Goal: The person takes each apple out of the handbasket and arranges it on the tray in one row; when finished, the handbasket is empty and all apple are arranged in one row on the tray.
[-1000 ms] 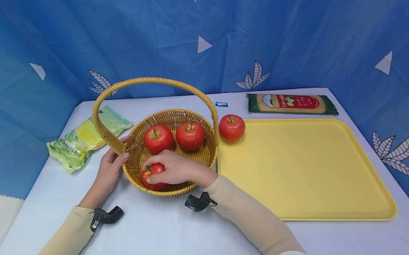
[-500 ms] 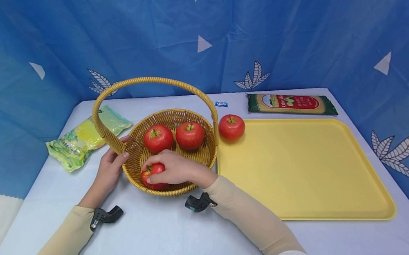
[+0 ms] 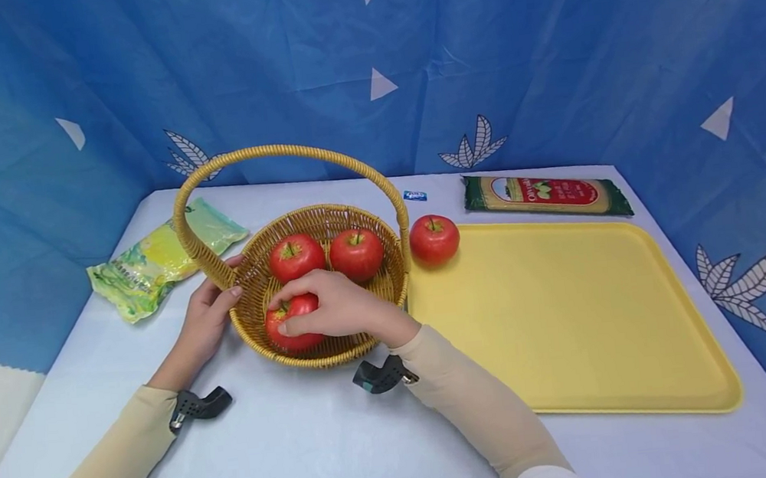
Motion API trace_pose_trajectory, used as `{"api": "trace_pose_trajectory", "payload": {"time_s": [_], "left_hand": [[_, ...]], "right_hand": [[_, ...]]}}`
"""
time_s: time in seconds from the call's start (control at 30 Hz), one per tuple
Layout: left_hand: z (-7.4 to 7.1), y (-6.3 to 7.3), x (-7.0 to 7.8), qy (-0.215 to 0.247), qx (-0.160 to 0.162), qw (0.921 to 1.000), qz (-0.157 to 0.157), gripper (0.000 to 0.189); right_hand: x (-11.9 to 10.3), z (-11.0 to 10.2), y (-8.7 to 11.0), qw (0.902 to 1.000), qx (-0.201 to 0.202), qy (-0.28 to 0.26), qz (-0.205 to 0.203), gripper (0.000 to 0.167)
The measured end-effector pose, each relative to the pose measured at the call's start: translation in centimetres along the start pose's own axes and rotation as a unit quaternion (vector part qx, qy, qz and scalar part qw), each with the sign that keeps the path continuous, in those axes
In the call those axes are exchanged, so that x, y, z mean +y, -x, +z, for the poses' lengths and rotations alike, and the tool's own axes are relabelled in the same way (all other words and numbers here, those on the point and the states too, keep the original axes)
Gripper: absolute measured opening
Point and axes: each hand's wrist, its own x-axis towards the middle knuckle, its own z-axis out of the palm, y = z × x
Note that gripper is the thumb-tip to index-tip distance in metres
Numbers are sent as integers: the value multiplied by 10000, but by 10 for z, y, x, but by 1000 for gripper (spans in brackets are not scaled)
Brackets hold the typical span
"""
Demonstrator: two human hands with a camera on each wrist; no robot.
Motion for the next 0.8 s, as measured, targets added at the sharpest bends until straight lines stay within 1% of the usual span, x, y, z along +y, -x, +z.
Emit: {"api": "trace_pose_trajectory", "payload": {"time_s": [0.13,0.2,0.27,0.4,0.57,0.67,0.8], "left_hand": [[0,1,1,-33,-9,10000,-71,50],[0,1,1,-27,-17,10000,-84,50],[1,1,1,-25,-16,10000,-76,50],[0,0,0,-35,8,10000,-39,50],[1,0,-1,-18,28,10000,12,50],[1,0,-2,33,7,10000,44,50],[0,0,-2,48,-14,10000,10,50]], "right_hand": [[-8,-18,14,9991,229,-199,-309,36],[-10,-28,24,9981,344,-359,-374,36],[-12,-37,34,9968,442,-545,-386,37],[-11,-55,56,9949,659,-696,-312,38],[0,-76,87,9927,840,-801,-342,38],[9,-89,108,9914,846,-938,-345,36],[18,-105,132,9906,863,-1008,-339,34]]}}
